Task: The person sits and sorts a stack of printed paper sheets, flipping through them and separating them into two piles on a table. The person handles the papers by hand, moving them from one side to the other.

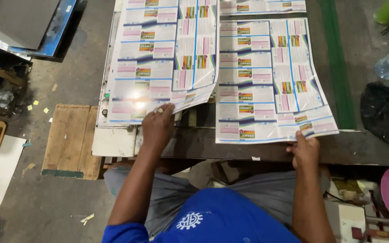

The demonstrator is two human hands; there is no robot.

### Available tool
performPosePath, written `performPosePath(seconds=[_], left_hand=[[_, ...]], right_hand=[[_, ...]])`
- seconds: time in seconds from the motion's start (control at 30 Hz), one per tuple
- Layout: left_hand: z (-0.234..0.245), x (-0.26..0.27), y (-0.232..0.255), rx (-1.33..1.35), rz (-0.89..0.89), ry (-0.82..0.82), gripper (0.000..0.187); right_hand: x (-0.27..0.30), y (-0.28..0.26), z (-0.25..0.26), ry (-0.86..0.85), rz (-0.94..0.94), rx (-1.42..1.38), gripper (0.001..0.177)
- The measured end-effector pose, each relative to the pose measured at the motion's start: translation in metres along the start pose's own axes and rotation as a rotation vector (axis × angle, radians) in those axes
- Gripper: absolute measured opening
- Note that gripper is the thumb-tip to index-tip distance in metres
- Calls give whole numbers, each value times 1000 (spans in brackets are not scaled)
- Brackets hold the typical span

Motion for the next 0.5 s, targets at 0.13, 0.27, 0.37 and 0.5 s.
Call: performPosePath(seconds=[0.13, 0.27, 0.37, 0.5], left_hand=[[14, 10, 13, 29, 15, 8, 31], [14, 13, 22, 82, 27, -10, 33], [23, 9, 35, 101, 1, 23, 34], [37, 9, 55, 177, -77, 85, 39]], right_hand=[[-41, -19, -28, -32, 18, 22, 26], [-87, -32, -67, -162, -20, -34, 30], [-88, -44, -80, -197, -35, -22, 33], [-60, -29, -82, -200, -64, -39, 44]])
Point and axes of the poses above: each hand's wrist, its own x-axis away from the middle knuckle, its own z-axis out of the back of the hand, y = z × x, the point moved 10 cm from there along -x, towards the middle knuckle, and after that the axes turned 2 degrees about y, right-handed, at the moved point
